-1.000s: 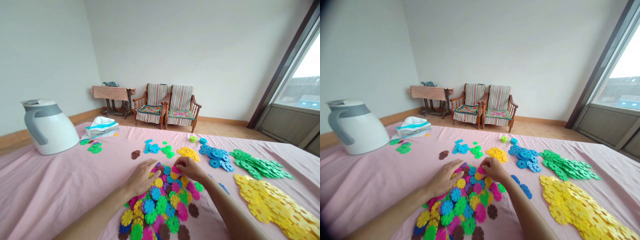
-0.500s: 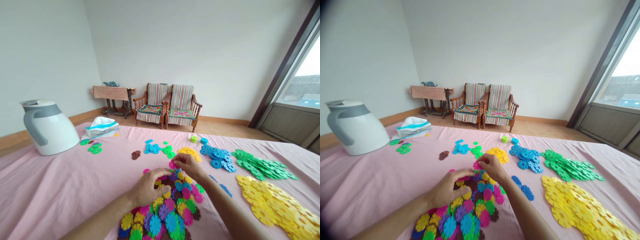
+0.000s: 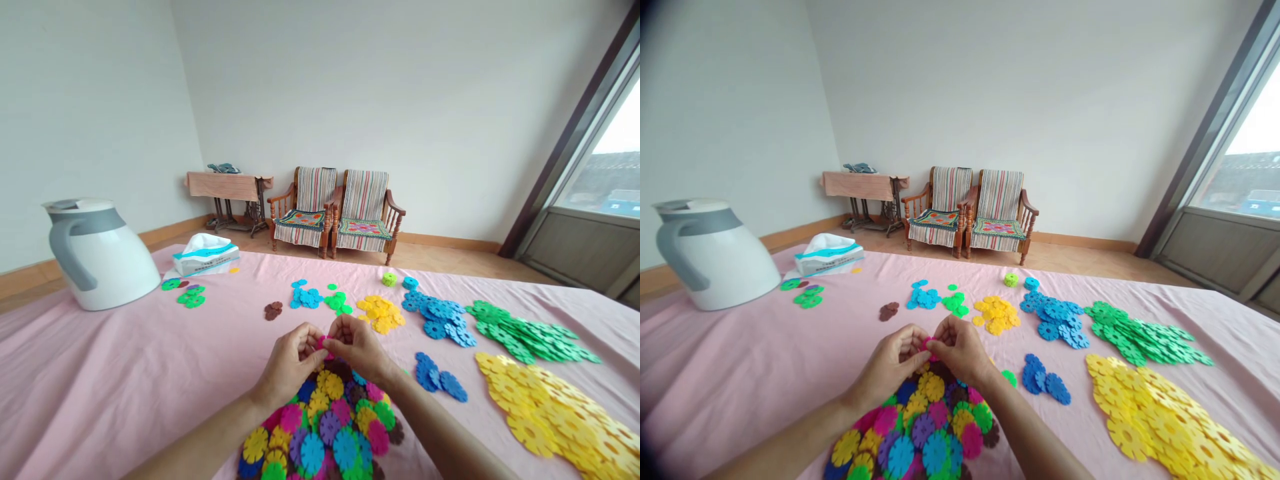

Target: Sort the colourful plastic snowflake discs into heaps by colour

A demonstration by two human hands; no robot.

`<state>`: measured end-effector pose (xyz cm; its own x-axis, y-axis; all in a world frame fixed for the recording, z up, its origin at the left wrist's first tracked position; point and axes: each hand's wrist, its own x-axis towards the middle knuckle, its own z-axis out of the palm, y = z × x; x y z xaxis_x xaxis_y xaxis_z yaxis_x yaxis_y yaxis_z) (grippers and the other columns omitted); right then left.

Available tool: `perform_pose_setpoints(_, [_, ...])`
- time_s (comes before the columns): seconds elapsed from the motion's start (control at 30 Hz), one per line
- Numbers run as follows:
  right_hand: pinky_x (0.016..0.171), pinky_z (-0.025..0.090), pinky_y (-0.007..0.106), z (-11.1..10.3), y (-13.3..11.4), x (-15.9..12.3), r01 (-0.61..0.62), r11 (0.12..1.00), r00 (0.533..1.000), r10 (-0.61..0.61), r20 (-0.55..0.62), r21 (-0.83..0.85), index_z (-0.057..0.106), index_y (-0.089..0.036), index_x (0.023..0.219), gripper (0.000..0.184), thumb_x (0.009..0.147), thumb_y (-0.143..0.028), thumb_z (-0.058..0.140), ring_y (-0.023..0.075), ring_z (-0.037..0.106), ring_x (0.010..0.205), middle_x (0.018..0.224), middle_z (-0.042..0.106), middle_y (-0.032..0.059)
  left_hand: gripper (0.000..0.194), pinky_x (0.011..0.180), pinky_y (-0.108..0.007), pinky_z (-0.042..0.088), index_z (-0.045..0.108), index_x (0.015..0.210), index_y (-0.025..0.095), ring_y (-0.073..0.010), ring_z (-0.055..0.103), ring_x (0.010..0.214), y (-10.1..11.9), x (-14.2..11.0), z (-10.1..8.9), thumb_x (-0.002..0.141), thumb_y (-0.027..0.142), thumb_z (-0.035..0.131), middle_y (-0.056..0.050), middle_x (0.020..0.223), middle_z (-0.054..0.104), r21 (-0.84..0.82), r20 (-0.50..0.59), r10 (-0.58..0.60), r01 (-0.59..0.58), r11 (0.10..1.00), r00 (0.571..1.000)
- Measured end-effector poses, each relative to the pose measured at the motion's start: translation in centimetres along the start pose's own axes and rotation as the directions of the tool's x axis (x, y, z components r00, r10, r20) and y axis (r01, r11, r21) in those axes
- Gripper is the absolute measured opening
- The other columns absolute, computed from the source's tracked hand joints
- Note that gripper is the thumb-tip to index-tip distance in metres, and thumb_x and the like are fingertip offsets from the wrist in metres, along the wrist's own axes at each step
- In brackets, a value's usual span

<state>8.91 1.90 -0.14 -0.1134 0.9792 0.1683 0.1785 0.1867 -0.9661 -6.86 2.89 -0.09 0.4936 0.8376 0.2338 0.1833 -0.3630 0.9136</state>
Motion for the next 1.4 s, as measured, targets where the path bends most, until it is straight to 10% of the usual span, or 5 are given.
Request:
perform_pose_setpoints(0.37, [0.046, 0.039, 0.022, -3.6, 3.3, 0.8, -0.095, 0.941, 0.917, -0.044, -0.397, -0.325, 0.05, -0.018, 0.063, 0.031, 0.081, -0.043, 0.045, 0.0125, 0.054, 0.048, 0.057, 0.061, 0.0027, 0.019, 0.062, -0.023, 0.047, 0.059, 0.093, 0.018, -0.0147, 0.061, 0.069, -3.7, 2.1, -4.9, 0.08, 0.025, 0.047, -0.002, 0.08, 0.066, 0.423, -0.223, 0.057, 0.044, 0.905, 0.973])
perform_pose_setpoints(0.67, [0.048, 0.034, 0.023, -3.6, 4.1, 0.6, -0.063, 0.861, 0.919, -0.146, -0.366, -0.504, 0.051, -0.018, 0.062, 0.027, 0.081, -0.036, 0.045, 0.0122, 0.05, 0.049, 0.055, 0.059, 0.0005, 0.015, 0.06, -0.022, 0.041, 0.06, 0.083, 0.021, -0.0147, 0.061, 0.066, -4.1, 2.0, -7.1, 0.076, 0.019, 0.047, 0.001, 0.075, 0.065, 0.682, -0.185, -0.007, 0.134, 0.719, 0.983])
perform_pose_setpoints(0.8, [0.048, 0.034, 0.023, -3.7, 4.1, 0.6, -0.063, 0.865, 0.919, -0.144, -0.368, -0.498, 0.052, -0.018, 0.062, 0.027, 0.081, -0.036, 0.045, 0.0124, 0.05, 0.049, 0.055, 0.059, 0.0005, 0.018, 0.066, -0.023, 0.044, 0.059, 0.09, 0.02, -0.0142, 0.059, 0.071, -3.6, 1.8, -7.0, 0.075, 0.018, 0.049, -0.002, 0.093, 0.06, 0.712, -0.228, 0.138, 0.069, 0.699, 0.964])
perform_pose_setpoints(1.03, [0.047, 0.033, 0.022, -3.7, 4.2, 0.5, -0.056, 0.868, 0.917, -0.151, -0.369, -0.494, 0.051, -0.019, 0.061, 0.026, 0.081, -0.036, 0.045, 0.012, 0.049, 0.048, 0.054, 0.059, 0.0001, 0.016, 0.067, -0.025, 0.043, 0.062, 0.088, 0.02, -0.0149, 0.055, 0.071, -1.7, 0.9, -5.2, 0.076, 0.021, 0.051, -0.003, 0.085, 0.056, 0.654, 0.091, 0.148, -0.172, 0.737, 0.985])
perform_pose_setpoints(1.4, [0.049, 0.034, 0.022, -3.7, 4.3, 0.5, -0.057, 0.86, 0.919, -0.153, -0.362, -0.507, 0.05, -0.019, 0.062, 0.025, 0.081, -0.034, 0.044, 0.0123, 0.05, 0.051, 0.055, 0.058, 0.0, 0.01, 0.064, -0.025, 0.04, 0.054, 0.074, 0.018, -0.0153, 0.052, 0.073, -1.2, 0.4, -4.5, 0.068, 0.013, 0.048, -0.001, 0.08, 0.052, 0.632, 0.137, 0.067, -0.139, 0.762, 0.988])
